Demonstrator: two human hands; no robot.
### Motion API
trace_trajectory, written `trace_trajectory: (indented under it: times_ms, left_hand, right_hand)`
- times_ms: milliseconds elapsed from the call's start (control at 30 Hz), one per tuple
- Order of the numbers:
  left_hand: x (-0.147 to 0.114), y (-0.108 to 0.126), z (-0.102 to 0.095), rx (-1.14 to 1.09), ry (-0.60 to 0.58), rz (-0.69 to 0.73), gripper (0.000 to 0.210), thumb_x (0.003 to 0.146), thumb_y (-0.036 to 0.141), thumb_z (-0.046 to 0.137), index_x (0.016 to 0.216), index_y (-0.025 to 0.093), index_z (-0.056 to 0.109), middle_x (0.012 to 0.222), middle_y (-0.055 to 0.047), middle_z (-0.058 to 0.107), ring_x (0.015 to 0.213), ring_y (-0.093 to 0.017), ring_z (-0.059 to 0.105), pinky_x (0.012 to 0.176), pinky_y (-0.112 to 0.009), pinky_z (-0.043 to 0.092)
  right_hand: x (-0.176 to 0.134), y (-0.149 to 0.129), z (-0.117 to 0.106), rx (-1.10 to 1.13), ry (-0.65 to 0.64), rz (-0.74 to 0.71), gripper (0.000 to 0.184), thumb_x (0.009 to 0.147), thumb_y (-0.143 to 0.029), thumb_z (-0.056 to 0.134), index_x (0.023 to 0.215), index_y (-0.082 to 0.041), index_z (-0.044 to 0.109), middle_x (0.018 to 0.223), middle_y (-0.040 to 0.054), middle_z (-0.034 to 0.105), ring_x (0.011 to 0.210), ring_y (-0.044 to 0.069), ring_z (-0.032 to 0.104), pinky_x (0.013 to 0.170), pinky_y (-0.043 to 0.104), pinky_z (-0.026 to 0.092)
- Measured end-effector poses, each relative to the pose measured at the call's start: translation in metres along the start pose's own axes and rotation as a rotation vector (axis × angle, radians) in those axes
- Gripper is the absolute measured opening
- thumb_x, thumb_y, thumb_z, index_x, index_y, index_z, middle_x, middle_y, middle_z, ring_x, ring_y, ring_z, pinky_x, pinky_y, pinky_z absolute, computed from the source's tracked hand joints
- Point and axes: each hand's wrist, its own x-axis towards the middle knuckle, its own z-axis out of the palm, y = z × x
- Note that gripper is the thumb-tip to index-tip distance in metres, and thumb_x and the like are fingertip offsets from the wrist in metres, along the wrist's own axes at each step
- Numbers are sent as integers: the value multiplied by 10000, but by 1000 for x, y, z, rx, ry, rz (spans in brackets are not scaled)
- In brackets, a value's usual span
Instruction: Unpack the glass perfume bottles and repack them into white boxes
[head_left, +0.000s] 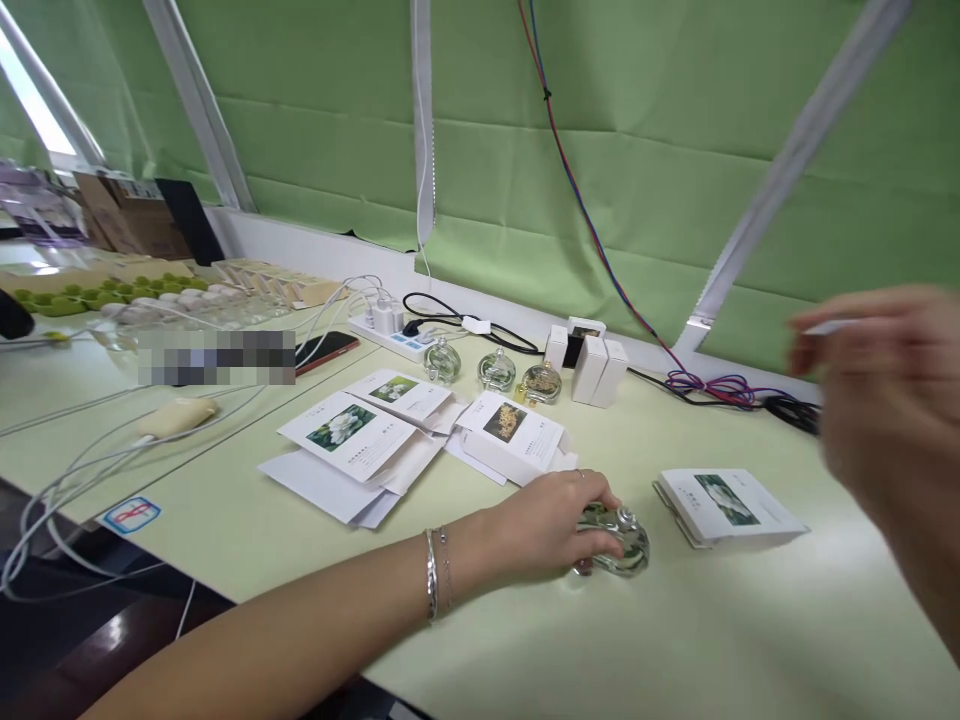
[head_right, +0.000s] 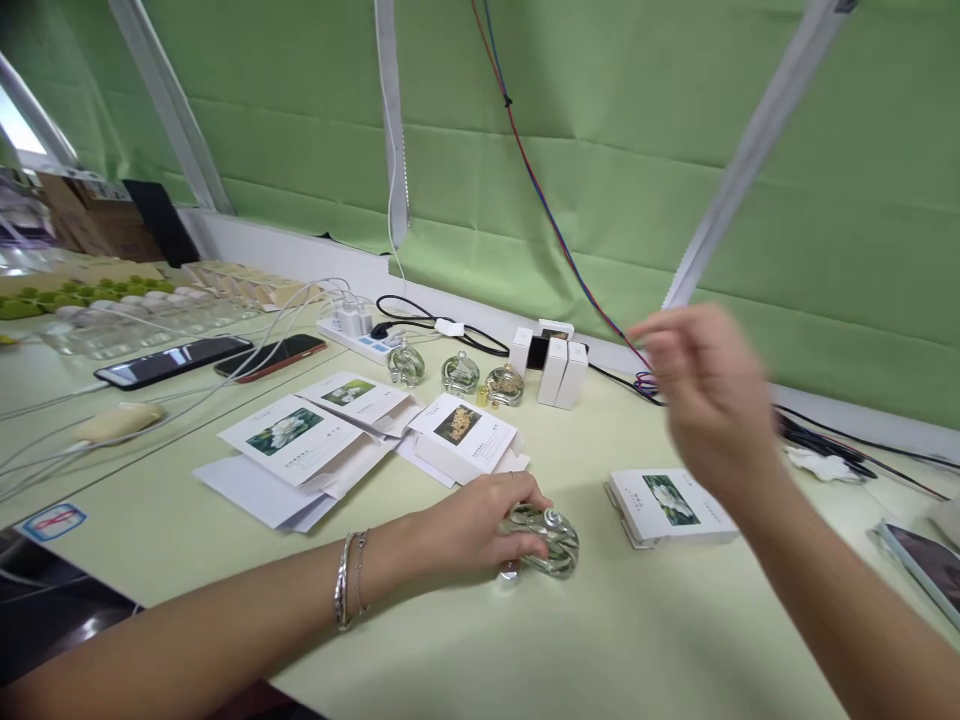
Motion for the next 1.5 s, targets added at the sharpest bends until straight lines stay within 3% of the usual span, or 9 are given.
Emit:
trace_trajectory:
  times_ms: [200,333,467,633,800,967,1067,1233,1500]
  left_hand:
    - [2,-6,5,14,22,72,308,768,376,647,1003,190,575,946,-39,637,844,-188,595,702,-256,435]
    - [3,-15,10,43,71,144,348,752,400,664,1007,183,569,972,-51,637,889,-194,581,736,-258,432]
    - [1,-17,11,48,77,167,334,765,406,651,995,179,568,984,-50,635,900,-189,582,747,-250,434]
    - [1,-16,10,44,70,194,333,764,386,659,997,170,562,1001,-59,634,942,-195,578,787,-253,430]
    - [2,-15,9,-12,41,113,347,753,409,660,998,182,564,950,-40,634,871,-195,603,736,-258,445]
    - [1,-15,10,-6,54,131,304,787,386,622,1006,188,547,969,-43,618,892,-194,592,746,-269,448]
    - [1,-18,12,24,74,176,278,805,327,613,1028,181,533,1024,-64,603,965,-201,560,796,-279,436]
    - [2,-20,12,-5,76,184,302,812,364,603,1039,181,522,1042,-68,595,970,-202,551,817,-295,427]
    - [1,-19,11,-4,66,173,336,786,381,635,1026,172,526,1032,-60,602,957,-194,555,810,-278,425]
  right_hand:
    - [-27,27,93,-118,-600,-104,459,911,-412,293,864,-113,638,799,60,656,779,156,629,680,263,461]
    - [-53,40,145,-97,-661,-151,541,899,-423,242,844,-69,648,751,38,658,726,127,643,635,219,439]
    - [-58,46,161,-85,-655,-159,399,897,-362,343,868,-98,640,746,41,671,678,134,649,595,214,444]
    - [-45,49,142,-145,-580,-101,280,892,-296,404,866,-126,624,745,76,665,645,169,634,563,264,467]
    - [-49,8,66,-186,-373,-212,218,901,-288,397,894,-174,583,713,46,602,628,149,577,553,257,438]
    - [-110,-42,16,-151,-530,-414,157,880,-188,428,1000,-207,527,611,6,561,495,134,535,458,236,405]
    - [-144,-53,19,-152,-594,-325,229,896,-167,352,1079,-178,490,679,28,625,536,135,604,452,217,451]
    - [-167,-58,37,-275,-498,-326,283,911,-287,339,1083,-125,496,870,126,678,684,183,677,471,221,521]
    - [-183,-65,47,-247,-569,-302,216,912,-234,324,924,-179,532,837,93,657,692,178,664,488,232,537]
